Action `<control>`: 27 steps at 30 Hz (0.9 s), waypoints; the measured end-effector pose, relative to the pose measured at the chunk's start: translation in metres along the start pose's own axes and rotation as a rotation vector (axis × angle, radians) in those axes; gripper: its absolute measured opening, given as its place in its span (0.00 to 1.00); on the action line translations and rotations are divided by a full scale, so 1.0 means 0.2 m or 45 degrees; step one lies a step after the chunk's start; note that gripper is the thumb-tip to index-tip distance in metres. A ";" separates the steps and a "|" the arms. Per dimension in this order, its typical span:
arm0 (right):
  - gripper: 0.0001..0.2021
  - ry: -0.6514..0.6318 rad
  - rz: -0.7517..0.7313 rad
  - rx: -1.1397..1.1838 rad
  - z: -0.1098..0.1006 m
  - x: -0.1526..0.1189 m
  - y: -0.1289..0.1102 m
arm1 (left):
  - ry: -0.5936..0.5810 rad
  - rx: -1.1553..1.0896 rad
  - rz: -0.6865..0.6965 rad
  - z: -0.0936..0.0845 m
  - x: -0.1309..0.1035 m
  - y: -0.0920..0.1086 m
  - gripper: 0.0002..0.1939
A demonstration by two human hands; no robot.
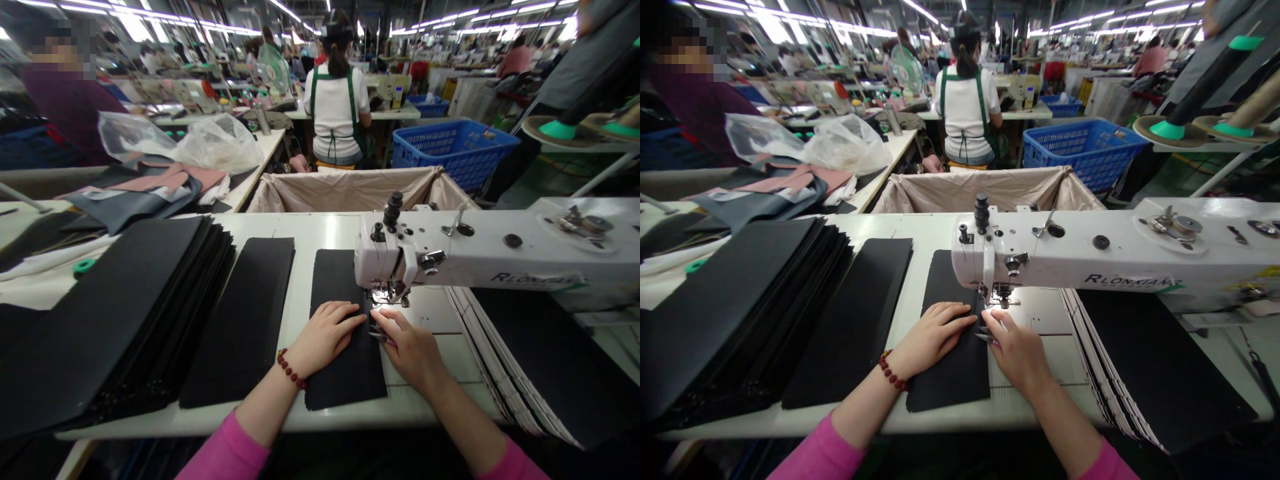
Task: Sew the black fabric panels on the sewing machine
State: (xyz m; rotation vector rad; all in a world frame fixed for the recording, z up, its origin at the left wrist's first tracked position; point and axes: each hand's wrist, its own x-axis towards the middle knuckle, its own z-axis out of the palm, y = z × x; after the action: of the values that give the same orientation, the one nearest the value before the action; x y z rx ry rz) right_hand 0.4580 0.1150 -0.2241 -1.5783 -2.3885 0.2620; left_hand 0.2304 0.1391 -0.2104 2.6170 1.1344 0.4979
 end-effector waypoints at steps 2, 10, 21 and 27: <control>0.25 0.004 -0.006 0.007 0.00 0.00 0.00 | -0.009 0.001 0.002 0.00 0.00 0.00 0.22; 0.27 0.008 -0.001 0.017 0.02 0.00 0.01 | -0.022 -0.011 -0.006 0.00 -0.01 -0.01 0.23; 0.27 0.003 -0.002 0.057 0.02 0.00 0.02 | -0.008 -0.009 -0.025 0.01 0.00 0.00 0.24; 0.29 -0.012 0.005 0.029 0.02 0.00 0.01 | -0.004 0.004 -0.021 0.02 0.00 -0.02 0.23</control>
State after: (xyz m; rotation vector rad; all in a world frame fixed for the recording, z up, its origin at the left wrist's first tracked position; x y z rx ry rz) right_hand 0.4595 0.1159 -0.2287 -1.5756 -2.3809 0.2974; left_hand 0.2296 0.1406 -0.2153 2.6081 1.1558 0.4887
